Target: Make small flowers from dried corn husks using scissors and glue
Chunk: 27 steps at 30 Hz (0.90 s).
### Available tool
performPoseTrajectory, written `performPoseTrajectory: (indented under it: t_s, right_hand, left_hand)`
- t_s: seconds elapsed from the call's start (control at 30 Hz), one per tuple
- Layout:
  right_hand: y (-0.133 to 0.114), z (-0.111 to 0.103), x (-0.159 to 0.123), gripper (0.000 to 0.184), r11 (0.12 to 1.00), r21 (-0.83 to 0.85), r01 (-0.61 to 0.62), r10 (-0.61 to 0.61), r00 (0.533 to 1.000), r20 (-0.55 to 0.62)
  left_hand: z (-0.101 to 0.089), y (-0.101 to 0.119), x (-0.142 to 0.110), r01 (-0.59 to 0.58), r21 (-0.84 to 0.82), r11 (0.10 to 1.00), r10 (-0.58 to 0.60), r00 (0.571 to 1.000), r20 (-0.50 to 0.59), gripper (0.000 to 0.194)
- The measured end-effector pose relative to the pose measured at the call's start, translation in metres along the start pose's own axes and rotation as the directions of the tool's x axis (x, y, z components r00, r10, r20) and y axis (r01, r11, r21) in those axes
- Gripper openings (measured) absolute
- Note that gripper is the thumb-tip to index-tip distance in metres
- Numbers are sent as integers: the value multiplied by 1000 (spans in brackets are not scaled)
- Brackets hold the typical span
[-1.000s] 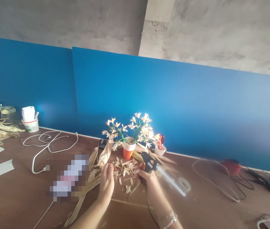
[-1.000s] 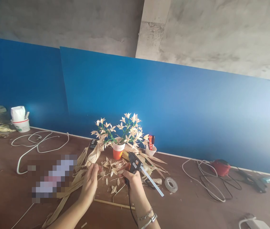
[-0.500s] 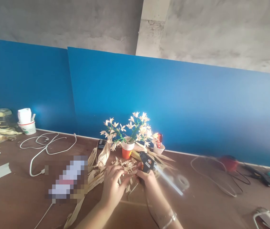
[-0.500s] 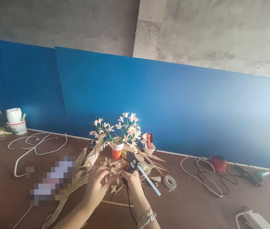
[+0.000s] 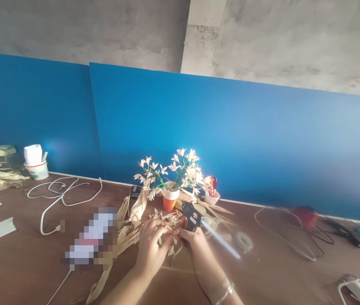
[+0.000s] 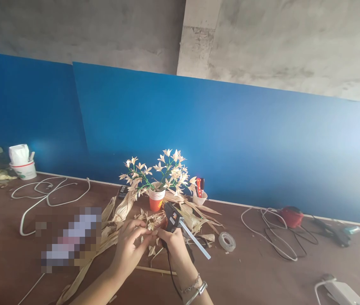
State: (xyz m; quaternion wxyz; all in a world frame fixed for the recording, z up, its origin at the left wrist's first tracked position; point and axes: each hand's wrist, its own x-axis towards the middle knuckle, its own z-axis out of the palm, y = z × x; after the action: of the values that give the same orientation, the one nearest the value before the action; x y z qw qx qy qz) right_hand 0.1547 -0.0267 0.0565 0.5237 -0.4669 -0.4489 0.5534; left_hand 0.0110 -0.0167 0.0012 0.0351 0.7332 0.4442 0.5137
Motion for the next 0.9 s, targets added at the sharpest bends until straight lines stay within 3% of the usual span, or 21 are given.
performPoseTrajectory:
  t_s: [0.63, 0.77, 0.9]
  right_hand:
    - [9, -6, 6, 15, 998, 55, 21, -20, 1000, -22]
    - [5, -5, 4, 13, 998, 62, 26, -27, 1000, 4]
    - [-5, -1, -3, 12, 1000, 21, 22, -21, 999, -46]
  left_hand:
    - [6, -7, -2, 86, -145, 986, -82, 996, 30, 10]
    - [6, -9, -1, 93, -180, 979, -88, 996, 36, 12]
    - [5, -8, -2, 119, -215, 969, -105, 991, 79, 9]
